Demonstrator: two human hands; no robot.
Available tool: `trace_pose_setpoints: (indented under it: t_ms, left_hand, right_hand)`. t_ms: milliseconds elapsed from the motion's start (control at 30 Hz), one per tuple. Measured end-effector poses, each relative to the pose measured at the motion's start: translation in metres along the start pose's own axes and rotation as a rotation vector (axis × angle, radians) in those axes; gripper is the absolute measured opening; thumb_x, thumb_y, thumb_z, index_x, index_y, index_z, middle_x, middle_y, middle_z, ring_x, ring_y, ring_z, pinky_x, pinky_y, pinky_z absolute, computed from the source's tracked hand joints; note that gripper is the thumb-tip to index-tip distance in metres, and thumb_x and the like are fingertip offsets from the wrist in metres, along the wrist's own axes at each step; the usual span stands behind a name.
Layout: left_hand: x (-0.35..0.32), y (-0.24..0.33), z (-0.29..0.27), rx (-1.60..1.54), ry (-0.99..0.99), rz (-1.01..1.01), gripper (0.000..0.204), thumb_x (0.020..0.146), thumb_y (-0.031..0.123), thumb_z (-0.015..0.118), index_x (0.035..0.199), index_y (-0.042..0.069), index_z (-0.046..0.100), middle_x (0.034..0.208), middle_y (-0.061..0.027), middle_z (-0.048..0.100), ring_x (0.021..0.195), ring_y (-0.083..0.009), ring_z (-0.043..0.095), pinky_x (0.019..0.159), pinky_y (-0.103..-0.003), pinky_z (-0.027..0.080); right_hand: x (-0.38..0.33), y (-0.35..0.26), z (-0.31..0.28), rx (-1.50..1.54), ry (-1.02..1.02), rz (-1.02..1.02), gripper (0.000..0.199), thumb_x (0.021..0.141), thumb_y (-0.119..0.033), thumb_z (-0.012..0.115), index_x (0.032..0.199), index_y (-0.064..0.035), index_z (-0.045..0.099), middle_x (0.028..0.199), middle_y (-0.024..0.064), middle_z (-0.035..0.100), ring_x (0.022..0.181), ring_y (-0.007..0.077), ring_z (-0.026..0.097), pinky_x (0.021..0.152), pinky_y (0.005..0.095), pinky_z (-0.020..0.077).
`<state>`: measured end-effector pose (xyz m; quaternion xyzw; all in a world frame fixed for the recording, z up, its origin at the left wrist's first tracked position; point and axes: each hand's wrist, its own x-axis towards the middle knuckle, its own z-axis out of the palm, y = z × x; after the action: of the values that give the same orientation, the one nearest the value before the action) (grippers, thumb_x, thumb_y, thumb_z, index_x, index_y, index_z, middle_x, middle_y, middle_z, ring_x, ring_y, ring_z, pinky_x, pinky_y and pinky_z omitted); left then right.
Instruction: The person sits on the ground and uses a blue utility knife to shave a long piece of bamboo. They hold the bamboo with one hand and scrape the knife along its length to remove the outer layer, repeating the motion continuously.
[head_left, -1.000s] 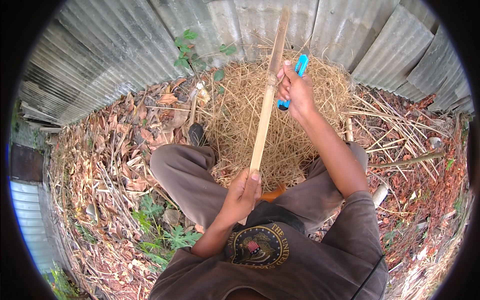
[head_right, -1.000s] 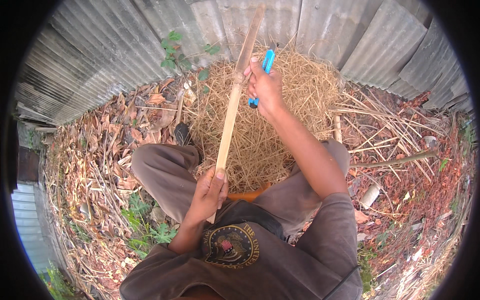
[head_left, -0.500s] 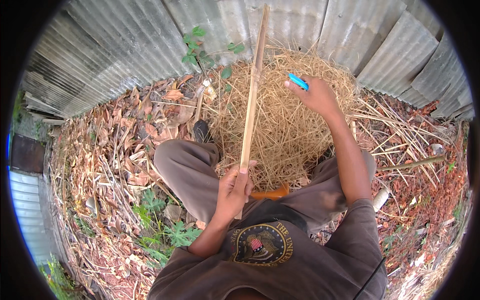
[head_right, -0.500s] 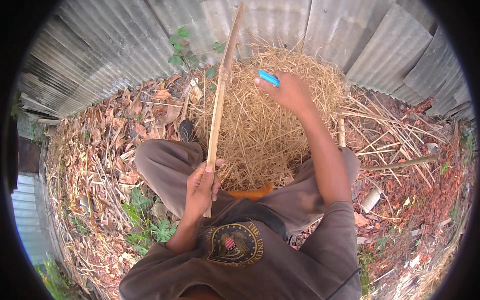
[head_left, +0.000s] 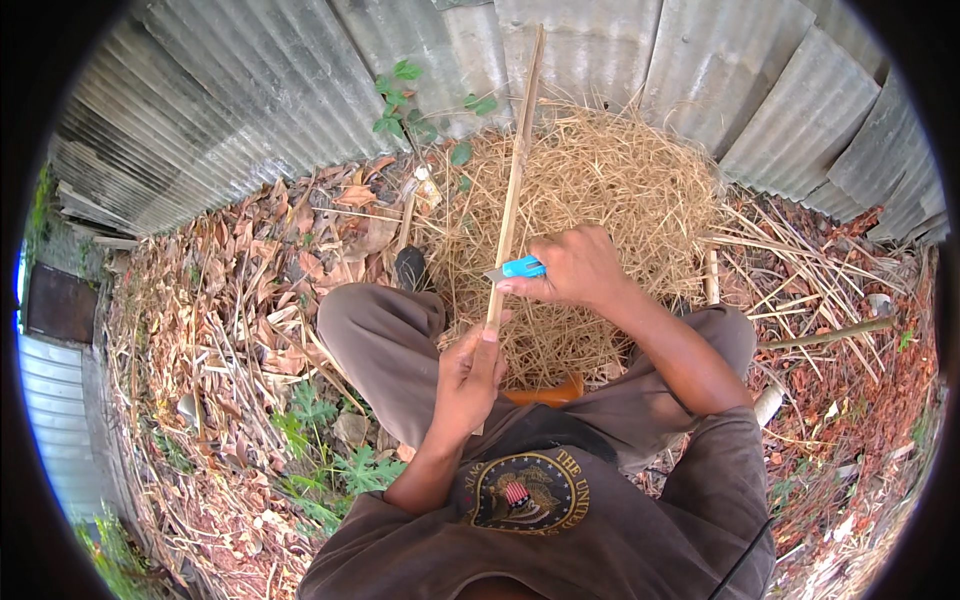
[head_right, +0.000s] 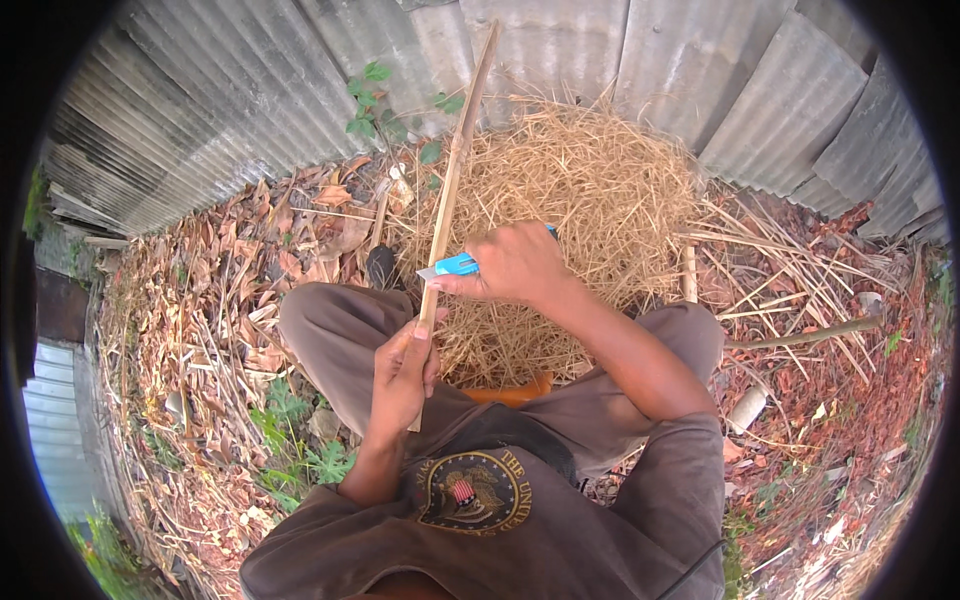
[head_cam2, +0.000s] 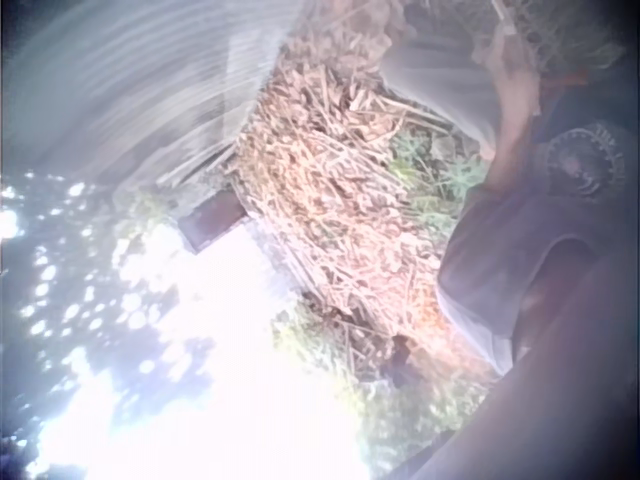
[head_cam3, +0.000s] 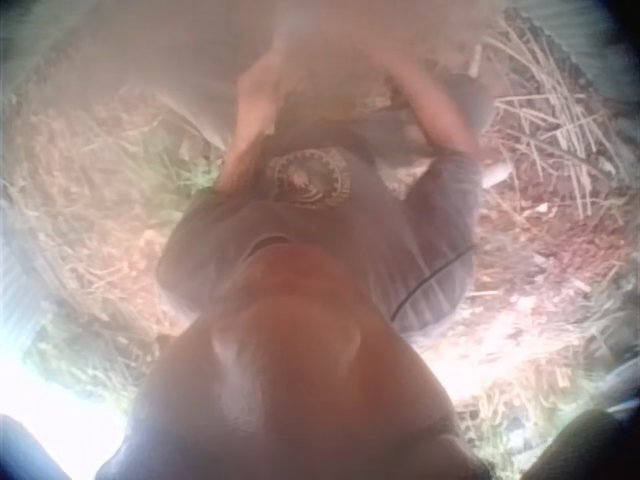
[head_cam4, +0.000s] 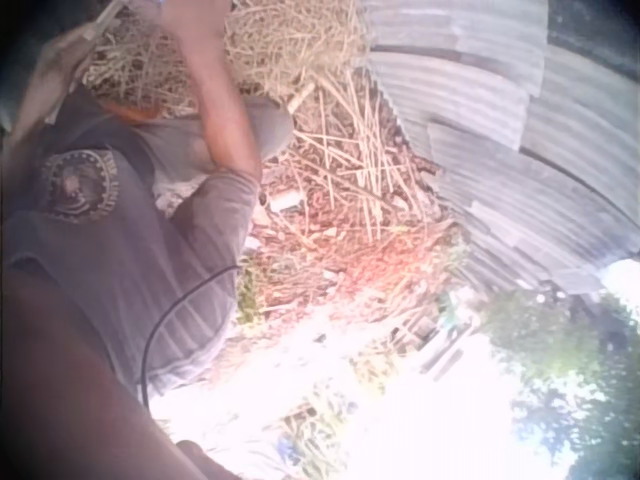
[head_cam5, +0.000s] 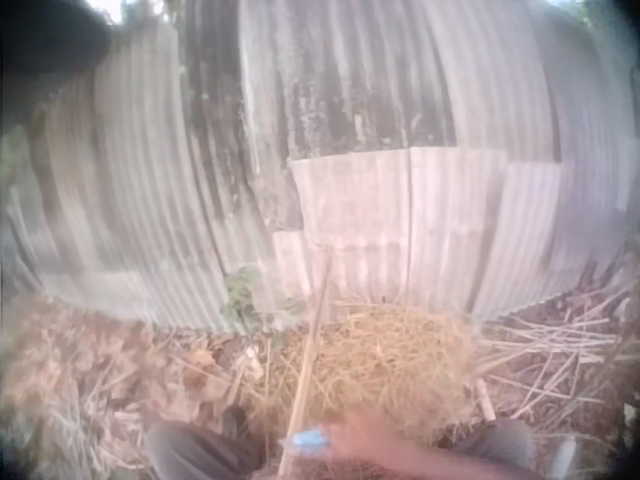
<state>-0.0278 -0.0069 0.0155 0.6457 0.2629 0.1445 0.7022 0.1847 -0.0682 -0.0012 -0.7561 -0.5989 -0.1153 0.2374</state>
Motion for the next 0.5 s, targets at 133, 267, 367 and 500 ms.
trace_pose_setpoints:
  t_ms: [133, 267, 367, 500]
  left_hand:
    - [0.006, -0.004, 0.002, 0.099, 0.015, 0.066, 0.035, 0.104, 0.024, 0.040, 0.125, 0.001, 0.055, 0.056, 0.0057, 0.039, 0.047, -0.0014, 0.034, 0.043, -0.019, 0.029]
    - [0.008, -0.009, 0.003, 0.125, 0.009, 0.076, 0.032, 0.104, 0.021, 0.040, 0.123, 0.000, 0.056, 0.057, 0.0061, 0.038, 0.048, -0.0009, 0.032, 0.043, -0.019, 0.027]
    - [-0.001, -0.013, 0.011, 0.110, -0.022, 0.058, 0.031, 0.104, 0.021, 0.041, 0.121, 0.000, 0.056, 0.057, 0.0062, 0.037, 0.049, -0.0011, 0.031, 0.044, -0.020, 0.025]
    - [-0.010, -0.015, 0.014, 0.054, -0.033, -0.006, 0.031, 0.104, 0.021, 0.041, 0.120, 0.000, 0.056, 0.058, 0.0066, 0.036, 0.050, -0.0013, 0.031, 0.045, -0.020, 0.026]
  right_hand:
    - [0.003, 0.013, 0.016, -0.001, 0.116, -0.077, 0.072, 0.075, -0.080, 0.051, 0.052, -0.0118, 0.052, 0.044, 0.0032, 0.051, 0.037, 0.0217, 0.052, 0.039, 0.0367, 0.0413]
    - [0.007, 0.027, 0.022, -0.055, 0.122, -0.068, 0.073, 0.075, -0.082, 0.048, 0.055, -0.0118, 0.059, 0.046, 0.0046, 0.053, 0.040, 0.0223, 0.057, 0.041, 0.0358, 0.0441]
    - [0.020, 0.086, 0.025, -0.154, 0.036, 0.152, 0.076, 0.075, -0.083, 0.045, 0.060, -0.0117, 0.065, 0.048, 0.0060, 0.056, 0.043, 0.0237, 0.060, 0.043, 0.0376, 0.0468]
    - [0.028, 0.096, 0.023, -0.185, -0.054, 0.168, 0.071, 0.078, -0.079, 0.047, 0.064, -0.0104, 0.063, 0.049, 0.0071, 0.057, 0.048, 0.0278, 0.061, 0.047, 0.0429, 0.0474]
